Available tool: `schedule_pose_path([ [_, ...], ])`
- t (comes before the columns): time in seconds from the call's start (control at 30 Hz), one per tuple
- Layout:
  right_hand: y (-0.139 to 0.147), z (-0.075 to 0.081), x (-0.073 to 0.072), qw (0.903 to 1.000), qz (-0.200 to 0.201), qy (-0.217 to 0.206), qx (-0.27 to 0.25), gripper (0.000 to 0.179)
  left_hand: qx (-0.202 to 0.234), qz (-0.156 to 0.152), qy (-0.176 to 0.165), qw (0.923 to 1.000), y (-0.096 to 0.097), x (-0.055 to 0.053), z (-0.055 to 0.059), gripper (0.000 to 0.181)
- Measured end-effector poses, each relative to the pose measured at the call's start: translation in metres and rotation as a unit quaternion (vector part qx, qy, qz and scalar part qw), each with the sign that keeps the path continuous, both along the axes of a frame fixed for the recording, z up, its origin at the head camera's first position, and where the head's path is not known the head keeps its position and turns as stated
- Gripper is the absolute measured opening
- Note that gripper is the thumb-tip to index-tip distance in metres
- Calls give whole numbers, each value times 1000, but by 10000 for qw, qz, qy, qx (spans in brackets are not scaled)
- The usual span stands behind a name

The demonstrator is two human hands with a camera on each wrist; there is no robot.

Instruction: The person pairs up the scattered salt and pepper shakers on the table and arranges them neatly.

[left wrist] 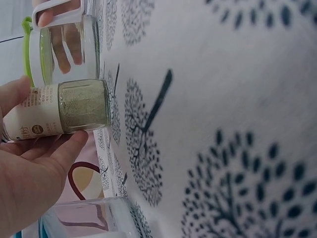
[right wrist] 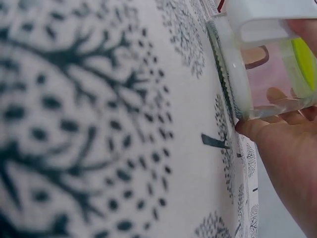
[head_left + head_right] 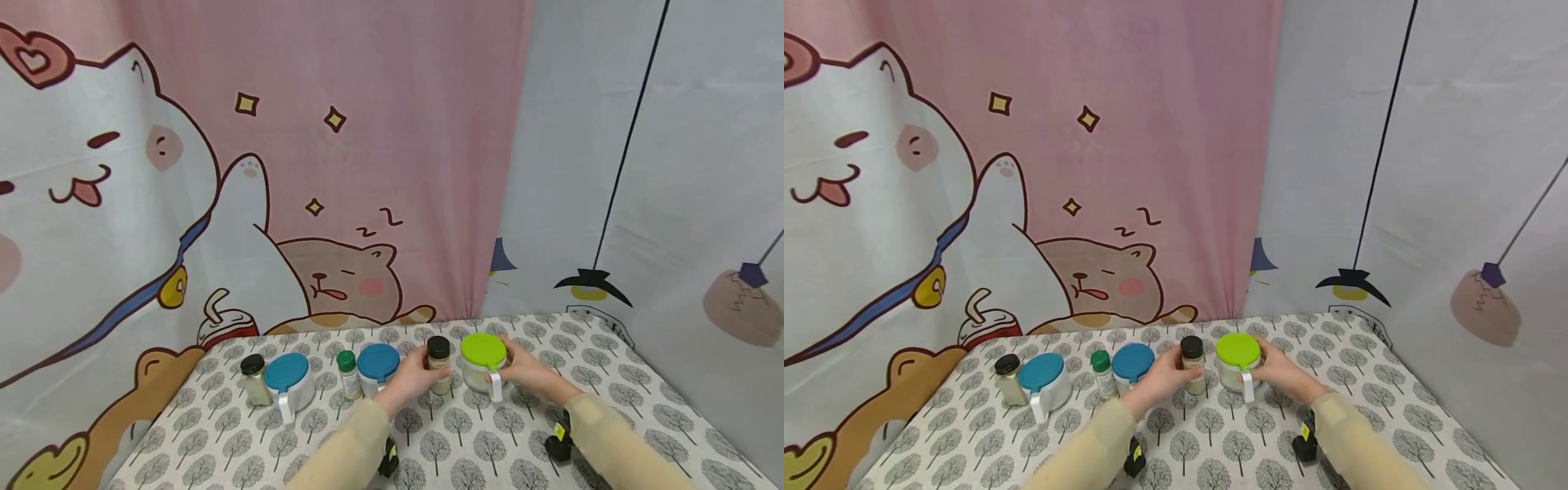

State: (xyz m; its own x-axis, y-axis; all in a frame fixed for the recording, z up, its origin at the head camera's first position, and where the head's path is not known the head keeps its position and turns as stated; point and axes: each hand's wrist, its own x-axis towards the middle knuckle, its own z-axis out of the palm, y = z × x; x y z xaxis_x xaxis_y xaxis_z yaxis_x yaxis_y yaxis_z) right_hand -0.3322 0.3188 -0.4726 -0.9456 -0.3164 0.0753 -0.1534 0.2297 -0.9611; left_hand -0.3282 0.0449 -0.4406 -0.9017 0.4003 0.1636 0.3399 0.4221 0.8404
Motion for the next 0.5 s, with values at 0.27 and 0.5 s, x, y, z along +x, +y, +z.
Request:
schedule_pose_path([
  [0.27, 5, 3, 5, 9991, 349, -241, 50, 102, 115, 80, -138, 9998, 0, 3, -3, 42],
  [0.5, 13, 12, 12, 9931, 871, -516, -591, 85, 352, 244, -210, 9989, 3, 3, -1, 61],
])
